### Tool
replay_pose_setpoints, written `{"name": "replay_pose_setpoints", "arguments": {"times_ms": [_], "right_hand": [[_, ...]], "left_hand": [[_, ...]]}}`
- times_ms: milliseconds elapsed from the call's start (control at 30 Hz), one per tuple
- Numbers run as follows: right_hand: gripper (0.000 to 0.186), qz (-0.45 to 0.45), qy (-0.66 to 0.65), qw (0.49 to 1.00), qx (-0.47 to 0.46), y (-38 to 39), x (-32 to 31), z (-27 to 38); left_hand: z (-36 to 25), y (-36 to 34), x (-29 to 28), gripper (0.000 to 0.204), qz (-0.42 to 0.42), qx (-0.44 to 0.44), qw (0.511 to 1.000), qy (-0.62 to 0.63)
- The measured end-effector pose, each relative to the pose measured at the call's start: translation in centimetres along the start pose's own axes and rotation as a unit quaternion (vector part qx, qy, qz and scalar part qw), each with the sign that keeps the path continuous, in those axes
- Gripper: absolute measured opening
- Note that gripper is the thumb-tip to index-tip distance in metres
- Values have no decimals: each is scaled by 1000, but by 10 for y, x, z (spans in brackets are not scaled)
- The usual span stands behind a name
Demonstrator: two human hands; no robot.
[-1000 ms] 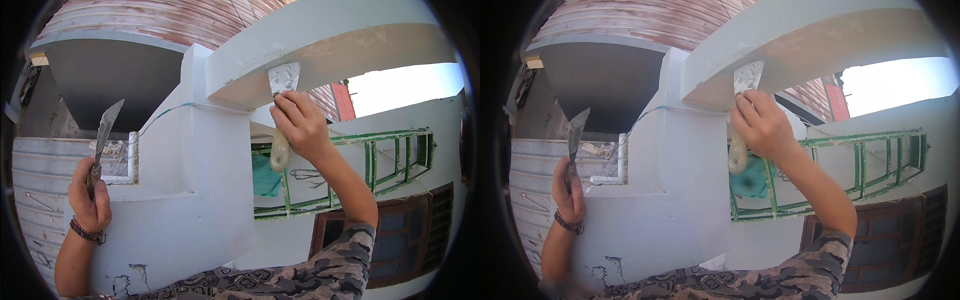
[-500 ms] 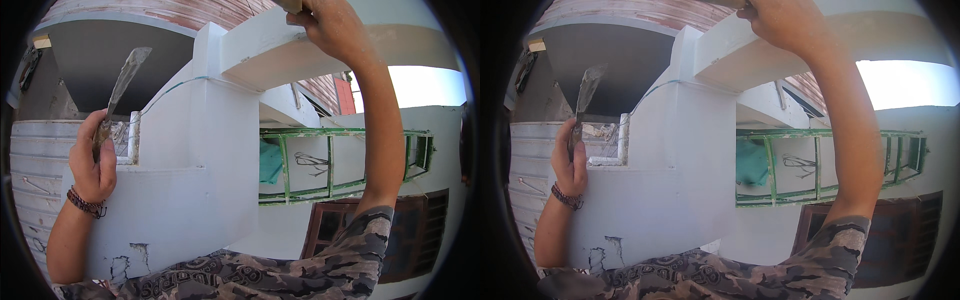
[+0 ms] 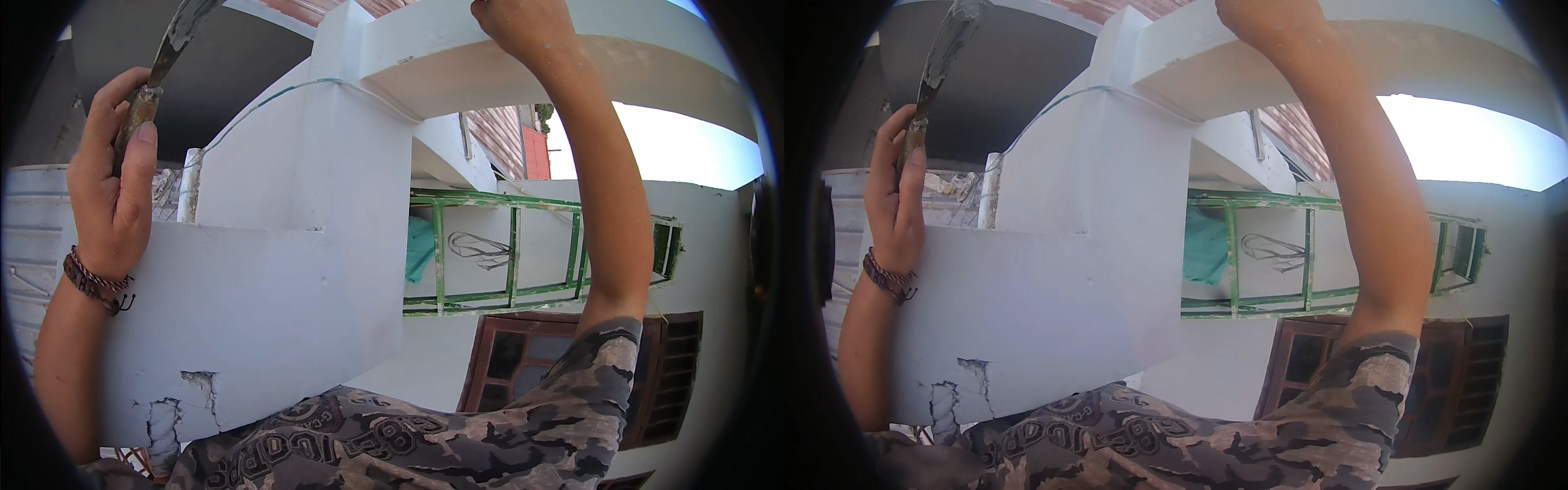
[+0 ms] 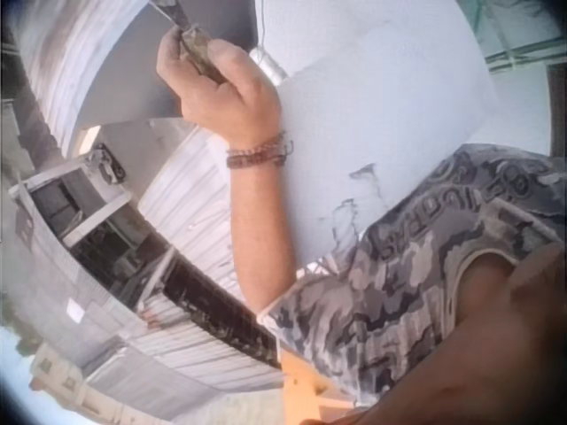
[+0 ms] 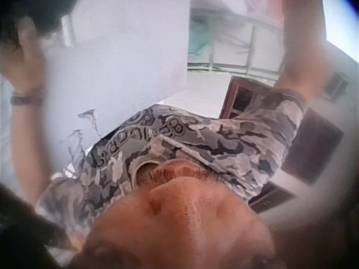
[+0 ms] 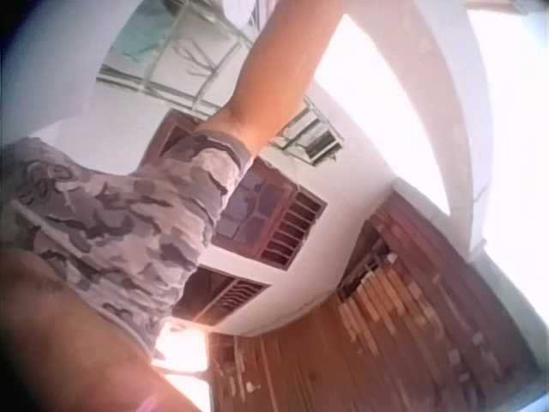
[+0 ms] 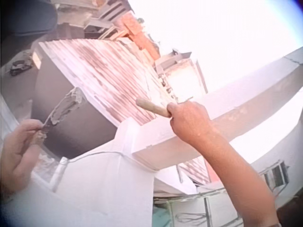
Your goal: The person uses two putty knives to apply and smooth white plaster onto a vertical column and adjacent wall. They repeatedly transfer material between the knives and spread it along the surface, working on edges and flat areas.
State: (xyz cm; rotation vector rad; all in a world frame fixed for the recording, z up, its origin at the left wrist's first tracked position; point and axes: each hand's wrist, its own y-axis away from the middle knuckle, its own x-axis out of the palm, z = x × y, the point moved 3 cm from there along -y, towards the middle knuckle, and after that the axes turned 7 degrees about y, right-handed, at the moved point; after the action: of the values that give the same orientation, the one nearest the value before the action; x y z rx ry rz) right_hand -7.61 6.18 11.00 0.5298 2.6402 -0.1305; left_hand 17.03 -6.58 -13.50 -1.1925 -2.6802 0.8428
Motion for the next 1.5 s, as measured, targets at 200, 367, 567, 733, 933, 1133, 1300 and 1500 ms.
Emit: {"name": "replay_pose_setpoints", "arguments": {"times_ms": [200,367,567,733,933,1133,1300,1500], "right_hand": [[11,52,7,999,-11,6,21,42],[7,37,-21,999,-20,2,29,48],[5,72,-19,997,-18,7,18,47],[4,72,-17,996,-52,27,6,44],[5,29,13,996,-86,71,8,31],[10,-131,18,983,-129,126,28,5],[11,-196,-64,973,-100,151,21,3],[7,-219,-90,970,-59,109,7,16]], "left_hand": [[3,1,-2,38,-31,-55,998,32],[10,1,-1,39,-45,-101,990,88],[11,2,0,39,-53,-91,990,89],[9,2,-1,39,-50,-87,990,96],[11,3,-1,38,-51,-86,990,102],[9,2,0,38,-51,-83,989,115],[10,3,-1,39,-47,-71,990,108],[3,1,-3,37,-26,-63,993,98]]}}
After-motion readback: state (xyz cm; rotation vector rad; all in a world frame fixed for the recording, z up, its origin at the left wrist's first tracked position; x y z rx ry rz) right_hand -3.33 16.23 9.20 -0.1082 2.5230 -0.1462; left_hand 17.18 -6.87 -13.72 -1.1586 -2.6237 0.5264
